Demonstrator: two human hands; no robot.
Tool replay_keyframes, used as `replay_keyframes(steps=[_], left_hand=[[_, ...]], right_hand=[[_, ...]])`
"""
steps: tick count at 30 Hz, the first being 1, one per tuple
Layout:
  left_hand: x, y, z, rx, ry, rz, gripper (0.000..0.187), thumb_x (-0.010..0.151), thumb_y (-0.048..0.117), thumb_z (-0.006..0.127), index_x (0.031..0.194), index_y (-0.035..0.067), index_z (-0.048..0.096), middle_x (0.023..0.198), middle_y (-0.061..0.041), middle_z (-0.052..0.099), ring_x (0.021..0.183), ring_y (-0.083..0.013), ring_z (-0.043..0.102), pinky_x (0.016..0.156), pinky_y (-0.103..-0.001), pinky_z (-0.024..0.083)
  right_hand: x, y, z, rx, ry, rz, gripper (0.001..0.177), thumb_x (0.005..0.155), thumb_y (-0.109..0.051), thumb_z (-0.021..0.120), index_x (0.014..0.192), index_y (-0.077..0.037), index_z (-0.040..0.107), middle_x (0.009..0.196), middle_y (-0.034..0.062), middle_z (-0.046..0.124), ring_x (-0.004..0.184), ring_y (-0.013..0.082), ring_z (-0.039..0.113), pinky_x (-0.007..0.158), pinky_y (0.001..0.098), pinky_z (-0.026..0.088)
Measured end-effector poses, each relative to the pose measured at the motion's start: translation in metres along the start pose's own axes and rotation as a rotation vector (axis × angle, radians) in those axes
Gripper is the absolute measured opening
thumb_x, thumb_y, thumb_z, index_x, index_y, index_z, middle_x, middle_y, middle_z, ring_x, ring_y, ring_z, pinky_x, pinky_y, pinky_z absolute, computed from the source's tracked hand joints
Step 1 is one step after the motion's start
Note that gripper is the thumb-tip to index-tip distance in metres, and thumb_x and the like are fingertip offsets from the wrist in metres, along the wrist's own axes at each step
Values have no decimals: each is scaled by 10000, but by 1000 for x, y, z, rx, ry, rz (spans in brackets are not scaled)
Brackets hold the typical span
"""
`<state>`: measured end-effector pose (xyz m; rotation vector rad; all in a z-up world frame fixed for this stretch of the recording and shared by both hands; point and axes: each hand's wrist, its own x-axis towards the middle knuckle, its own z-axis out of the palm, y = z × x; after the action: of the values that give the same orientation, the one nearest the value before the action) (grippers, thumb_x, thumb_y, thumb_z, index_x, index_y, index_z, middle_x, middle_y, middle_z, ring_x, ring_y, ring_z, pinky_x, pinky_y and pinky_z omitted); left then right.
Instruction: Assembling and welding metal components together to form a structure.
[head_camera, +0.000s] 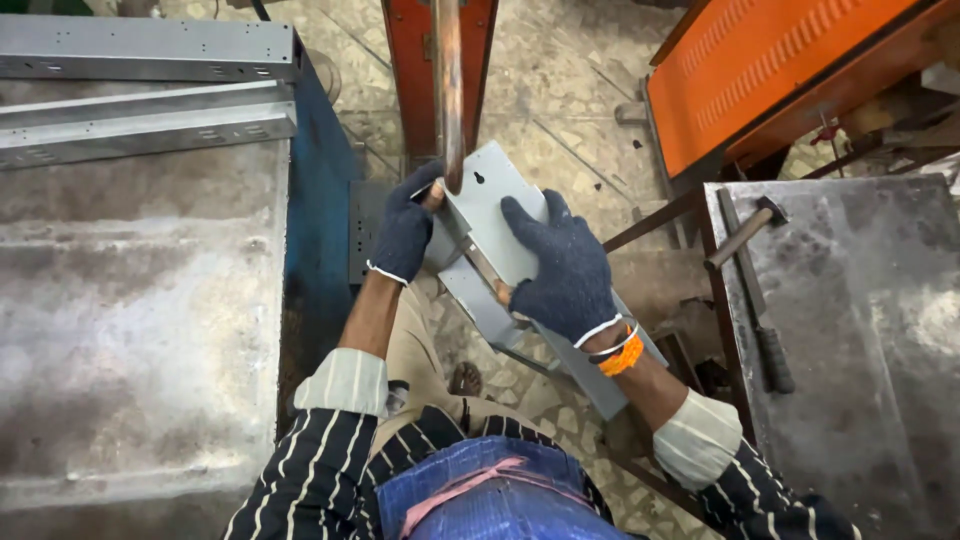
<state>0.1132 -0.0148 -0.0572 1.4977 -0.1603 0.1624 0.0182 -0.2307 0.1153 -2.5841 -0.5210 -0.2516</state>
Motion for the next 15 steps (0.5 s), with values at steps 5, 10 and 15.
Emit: replay_keyframes(steps=[5, 10, 15], left_hand=[[-2, 10, 2, -58, -3, -20, 440, 1006, 328, 690, 1327, 27, 672, 1202, -43, 725, 1124, -137, 625, 1005, -309, 491], [-2, 5, 6, -131, -2, -28, 447, 1009, 352, 685, 1315, 26, 676, 1202, -27, 715, 1115, -127, 615, 995, -298, 485], [-3, -9, 14, -142, 72, 16, 433, 1012, 384, 691, 1252, 24, 716, 1124, -16, 727, 1016, -112, 618, 907, -286, 509]], right_hand=[[-2, -2, 1, -13, 5, 9, 948, 519, -337, 888, 1411, -172, 615, 1396, 365, 528, 1015, 467, 643, 900, 481, 531], [-1, -3, 3, -26, 70, -35, 954, 528, -330, 896, 1425, -166, 616, 1393, 373, 526, 1039, 461, 651, 904, 474, 540], [-4, -9, 2, -53, 39, -6, 942, 522, -314, 880, 1413, -164, 613, 1372, 366, 548, 959, 456, 653, 844, 484, 542]])
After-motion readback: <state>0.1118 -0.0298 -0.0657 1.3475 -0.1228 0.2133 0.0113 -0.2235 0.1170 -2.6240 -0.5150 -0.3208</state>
